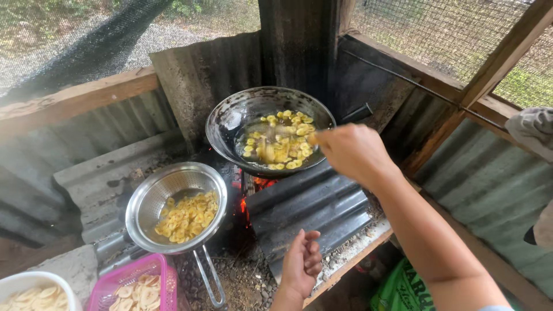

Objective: The person fries banana slices in a large pan over an open flame, stirring them with a wooden tool and then transferring the fried chips into a metal strainer held over the pan.

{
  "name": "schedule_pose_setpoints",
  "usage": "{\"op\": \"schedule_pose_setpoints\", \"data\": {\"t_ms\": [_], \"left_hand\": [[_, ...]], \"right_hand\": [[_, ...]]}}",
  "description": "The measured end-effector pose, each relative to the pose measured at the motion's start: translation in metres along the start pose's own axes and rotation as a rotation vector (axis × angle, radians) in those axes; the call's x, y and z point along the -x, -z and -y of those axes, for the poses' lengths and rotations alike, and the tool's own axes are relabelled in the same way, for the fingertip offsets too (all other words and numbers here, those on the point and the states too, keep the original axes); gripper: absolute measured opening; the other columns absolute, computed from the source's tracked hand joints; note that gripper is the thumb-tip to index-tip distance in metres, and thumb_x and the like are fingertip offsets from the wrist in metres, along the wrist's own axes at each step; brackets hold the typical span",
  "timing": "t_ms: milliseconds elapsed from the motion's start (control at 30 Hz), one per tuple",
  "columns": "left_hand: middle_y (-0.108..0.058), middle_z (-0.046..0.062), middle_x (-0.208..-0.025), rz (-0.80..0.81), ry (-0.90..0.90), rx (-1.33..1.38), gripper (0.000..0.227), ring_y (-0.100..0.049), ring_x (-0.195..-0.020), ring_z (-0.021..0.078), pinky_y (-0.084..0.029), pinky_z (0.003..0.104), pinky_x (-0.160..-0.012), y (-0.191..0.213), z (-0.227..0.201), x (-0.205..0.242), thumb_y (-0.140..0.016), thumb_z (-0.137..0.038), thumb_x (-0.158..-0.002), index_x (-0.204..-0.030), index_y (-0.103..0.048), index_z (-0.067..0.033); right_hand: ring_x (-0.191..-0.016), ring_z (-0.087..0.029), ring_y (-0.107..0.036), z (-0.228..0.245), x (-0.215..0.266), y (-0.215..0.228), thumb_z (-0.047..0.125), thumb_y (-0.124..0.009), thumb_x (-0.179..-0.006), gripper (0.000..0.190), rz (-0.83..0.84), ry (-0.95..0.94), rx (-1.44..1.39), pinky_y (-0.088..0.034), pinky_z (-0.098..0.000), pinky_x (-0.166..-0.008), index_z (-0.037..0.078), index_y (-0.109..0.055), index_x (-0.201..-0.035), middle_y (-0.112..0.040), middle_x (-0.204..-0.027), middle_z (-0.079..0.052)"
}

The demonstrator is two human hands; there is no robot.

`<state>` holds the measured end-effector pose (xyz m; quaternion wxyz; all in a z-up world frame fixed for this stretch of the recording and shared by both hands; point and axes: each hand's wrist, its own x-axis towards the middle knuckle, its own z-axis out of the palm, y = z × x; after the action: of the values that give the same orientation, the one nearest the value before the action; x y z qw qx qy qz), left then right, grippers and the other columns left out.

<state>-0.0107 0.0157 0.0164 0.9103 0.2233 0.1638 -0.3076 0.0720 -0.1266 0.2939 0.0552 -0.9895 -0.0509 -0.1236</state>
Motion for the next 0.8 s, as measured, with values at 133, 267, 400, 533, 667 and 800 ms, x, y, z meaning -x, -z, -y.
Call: {"op": "schedule_pose_setpoints", "data": {"t_ms": [133, 267, 400, 533, 667, 800], "left_hand": [[-0.048, -0.002, -0.068, 0.013, 0.026, -0.018, 0.033, -0.031, -0.048, 0.0058, -0.021, 0.022, -0.039, -0.004, 0.008, -0.007, -0.055, -0.037, -0.103, -0.107, -0.066, -0.0063], [-0.051, -0.001, -0.07, 0.085, 0.09, -0.008, 0.033, -0.032, -0.048, 0.0058, -0.022, 0.021, -0.04, -0.005, 0.018, -0.008, -0.054, -0.038, -0.104, -0.108, -0.065, -0.0068], [-0.05, -0.001, -0.068, 0.092, 0.096, -0.024, 0.035, -0.032, -0.047, 0.006, -0.022, 0.022, -0.039, -0.005, 0.024, -0.016, -0.053, -0.038, -0.104, -0.109, -0.064, -0.0059], [-0.051, -0.001, -0.068, 0.099, 0.06, -0.043, 0.034, -0.032, -0.046, 0.0065, -0.022, 0.023, -0.04, -0.004, 0.026, -0.014, -0.053, -0.037, -0.104, -0.11, -0.063, -0.0054], [-0.051, -0.001, -0.069, 0.063, 0.069, -0.063, 0.033, -0.033, -0.047, 0.0064, -0.022, 0.022, -0.04, -0.006, 0.025, -0.006, -0.053, -0.037, -0.104, -0.109, -0.064, -0.0065], [-0.053, -0.001, -0.07, 0.051, 0.078, -0.052, 0.033, -0.034, -0.047, 0.0073, -0.023, 0.023, -0.04, -0.007, 0.022, -0.003, -0.054, -0.036, -0.102, -0.106, -0.066, -0.006]], "right_hand": [[-0.086, -0.032, -0.073, 0.0, 0.021, -0.009, 0.024, -0.059, -0.091, 0.032, 0.012, 0.084, 0.06, -0.058, -0.047, -0.072, 0.029, -0.075, -0.119, -0.077, -0.096, -0.009], [-0.083, -0.036, -0.072, 0.003, 0.01, -0.02, 0.022, -0.058, -0.095, 0.033, -0.035, 0.038, 0.005, -0.058, -0.0474, -0.072, 0.03, -0.074, -0.123, -0.073, -0.096, -0.014], [-0.079, -0.036, -0.071, -0.001, 0.051, 0.012, 0.024, -0.059, -0.093, 0.036, -0.065, 0.043, -0.049, -0.057, -0.0482, -0.07, 0.031, -0.072, -0.127, -0.072, -0.088, -0.013], [-0.083, -0.032, -0.073, -0.006, 0.059, 0.01, 0.026, -0.06, -0.092, 0.033, 0.027, 0.0, -0.052, -0.057, -0.0466, -0.073, 0.035, -0.074, -0.12, -0.074, -0.089, -0.009], [-0.085, -0.032, -0.072, -0.023, 0.017, -0.035, 0.026, -0.056, -0.097, 0.031, 0.004, 0.015, 0.018, -0.057, -0.0468, -0.07, 0.035, -0.074, -0.121, -0.072, -0.095, -0.01], [-0.085, -0.034, -0.071, -0.046, -0.003, -0.06, 0.028, -0.059, -0.094, 0.033, -0.207, -0.069, -0.138, -0.056, -0.047, -0.074, 0.034, -0.074, -0.122, -0.073, -0.091, -0.01]]}}
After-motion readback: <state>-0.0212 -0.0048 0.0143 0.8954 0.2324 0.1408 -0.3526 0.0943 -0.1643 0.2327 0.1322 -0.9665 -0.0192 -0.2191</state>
